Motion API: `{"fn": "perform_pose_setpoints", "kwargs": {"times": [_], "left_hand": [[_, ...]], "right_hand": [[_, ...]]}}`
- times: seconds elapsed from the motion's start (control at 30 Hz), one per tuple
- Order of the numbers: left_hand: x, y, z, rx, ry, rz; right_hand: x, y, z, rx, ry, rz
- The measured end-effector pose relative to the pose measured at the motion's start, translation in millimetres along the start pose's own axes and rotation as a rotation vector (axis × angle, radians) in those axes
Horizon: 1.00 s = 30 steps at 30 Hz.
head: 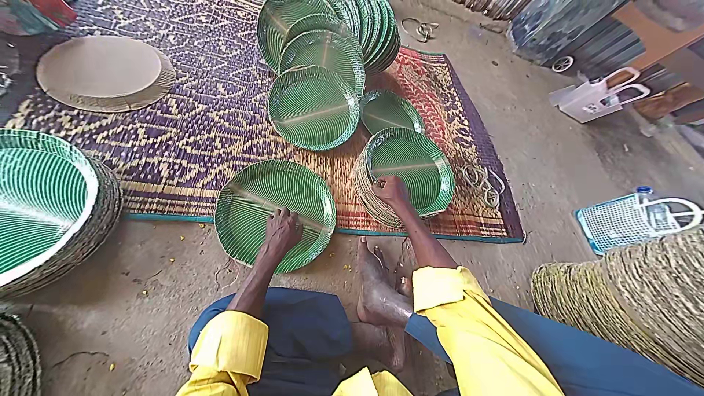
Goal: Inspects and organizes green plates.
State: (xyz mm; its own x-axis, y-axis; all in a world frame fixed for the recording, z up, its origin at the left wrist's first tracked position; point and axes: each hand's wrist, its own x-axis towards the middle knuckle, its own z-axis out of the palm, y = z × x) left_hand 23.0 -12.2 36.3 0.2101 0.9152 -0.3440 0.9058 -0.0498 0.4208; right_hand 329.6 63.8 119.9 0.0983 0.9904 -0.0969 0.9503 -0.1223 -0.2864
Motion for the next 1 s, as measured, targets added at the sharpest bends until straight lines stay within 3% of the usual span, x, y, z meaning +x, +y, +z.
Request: {"fn": "perform_pose_setpoints", "kwargs": {"times": [0.3, 0.47, 0.53, 0.63, 0.7, 0.77, 0.87, 0.93, 1.0], "left_hand": [[-2, 5, -2, 0.022, -0.026, -0.014], [0, 2, -2, -0.051, 0.044, 0.025], [-2, -2, 4, -0.14, 0.276, 0.123], [0, 3, 8, -0.239, 0.881, 0.391], [-7, 9, 1, -0.242, 1.136, 0.493], [-15, 10, -2, -0.221, 1.247, 0.553], [-18, 1, 8, -0.182, 1.099, 0.473], [-14, -7, 12, -0.143, 0.805, 0.293], [-11, -7, 1, -0.119, 0.362, 0.04]], "right_hand": [[6, 2, -4, -0.086, -0.076, -0.017], [2, 5, -5, 0.091, 0.138, -0.002], [-8, -10, -5, 0.148, 0.248, -0.077], [-34, -50, 8, 0.187, 0.329, -0.352], [-54, -86, 32, 0.175, 0.189, -0.503], [-76, -114, 67, 0.146, -0.073, -0.597], [-111, -133, 118, 0.023, -0.492, -0.784], [-124, -128, 145, 0.003, -0.641, -0.962], [-125, -127, 140, -0.031, -0.703, -0.948]]}}
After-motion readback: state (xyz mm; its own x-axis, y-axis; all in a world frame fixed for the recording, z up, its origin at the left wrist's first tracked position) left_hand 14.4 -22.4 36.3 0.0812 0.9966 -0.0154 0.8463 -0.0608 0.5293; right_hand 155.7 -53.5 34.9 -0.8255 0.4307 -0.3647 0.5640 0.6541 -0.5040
